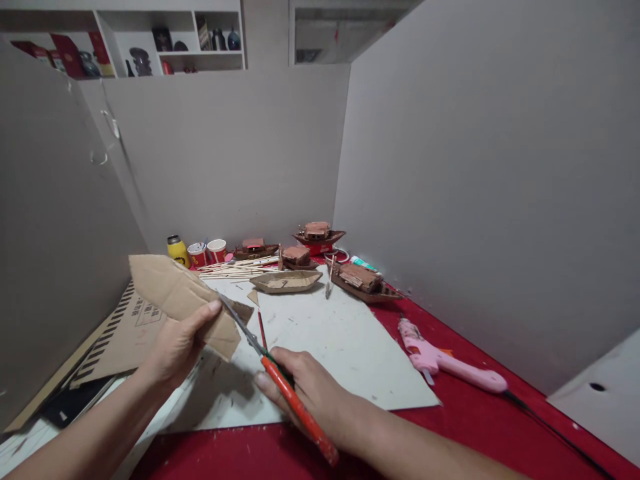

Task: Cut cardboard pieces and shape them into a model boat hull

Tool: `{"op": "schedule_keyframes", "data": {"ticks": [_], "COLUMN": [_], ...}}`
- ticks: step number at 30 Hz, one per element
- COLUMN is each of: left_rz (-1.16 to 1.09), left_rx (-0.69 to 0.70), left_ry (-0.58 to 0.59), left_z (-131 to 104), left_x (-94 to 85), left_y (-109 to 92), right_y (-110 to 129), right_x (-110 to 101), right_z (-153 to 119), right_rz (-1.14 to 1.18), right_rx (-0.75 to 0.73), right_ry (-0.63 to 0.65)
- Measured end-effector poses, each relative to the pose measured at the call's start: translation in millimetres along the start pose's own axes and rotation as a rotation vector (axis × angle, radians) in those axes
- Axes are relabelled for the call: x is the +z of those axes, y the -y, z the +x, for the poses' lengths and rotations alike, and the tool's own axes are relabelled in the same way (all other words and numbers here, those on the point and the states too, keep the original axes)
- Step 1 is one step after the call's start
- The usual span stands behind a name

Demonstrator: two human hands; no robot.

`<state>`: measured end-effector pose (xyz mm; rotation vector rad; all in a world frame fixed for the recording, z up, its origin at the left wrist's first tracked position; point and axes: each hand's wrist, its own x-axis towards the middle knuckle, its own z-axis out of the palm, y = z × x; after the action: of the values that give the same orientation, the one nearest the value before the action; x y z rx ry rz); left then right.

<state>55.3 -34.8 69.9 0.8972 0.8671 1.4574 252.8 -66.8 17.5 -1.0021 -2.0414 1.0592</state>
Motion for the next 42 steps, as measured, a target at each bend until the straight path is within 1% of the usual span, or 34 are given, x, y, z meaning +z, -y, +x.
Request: {"op": "schedule_keyframes", "data": {"ticks": [4,12,16,20,23,27,30,33,35,37,40,42], "left_rz": [0.048,0.039,0.037,0.047,0.043,0.028,-0.018,-0.030,0.015,0.104,0.355,0.545], "left_rx": [-0.022,-0.040,-0.067,-0.095,-0.094,-0.144,-0.159,-0.101,-0.055,-0.041,-0.095,-0.098], "left_ry": [0.022,0.068,0.049,0.027,0.041,0.059,0.029,-0.005,0.015,0.053,0.109,0.193], "left_z": [-1.1,-2.6,-1.6,-1.8,-2.3,-1.5,0.0,0.9,0.2,-2.8,-13.1,-22.3], "left_x": [-1.6,-2.0,-3.5,-3.1,-2.4,-2.5,-3.1,-4.0,-4.9,-5.7,-5.6,-4.7], "left_y": [3.1,3.0,1.3,-0.3,-1.7,-4.4,-5.7,-3.5,1.0,7.3,17.3,22.4], "right_y": [-5.3,-0.9,-0.9,-4.7,-7.0,-5.1,-3.0,-4.4,-6.2,-6.2,-2.5,-0.3], "right_x": [-1.7,-0.1,3.1,7.3,9.4,10.7,8.6,5.1,4.1,5.4,10.0,10.6], "right_z": [-0.9,-4.5,-5.0,-4.2,-3.3,-2.8,-2.2,-0.5,1.3,3.3,5.9,6.9], "right_rz": [-0.053,0.036,0.096,0.116,0.098,0.123,0.146,0.298,0.439,0.572,0.732,0.768], "right_rx": [-0.029,0.005,0.038,0.026,-0.012,0.005,0.028,0.113,0.140,0.140,0.174,0.194], "right_ry": [0.005,0.014,0.017,-0.020,-0.043,-0.056,-0.129,-0.236,-0.248,-0.236,-0.226,-0.267]}}
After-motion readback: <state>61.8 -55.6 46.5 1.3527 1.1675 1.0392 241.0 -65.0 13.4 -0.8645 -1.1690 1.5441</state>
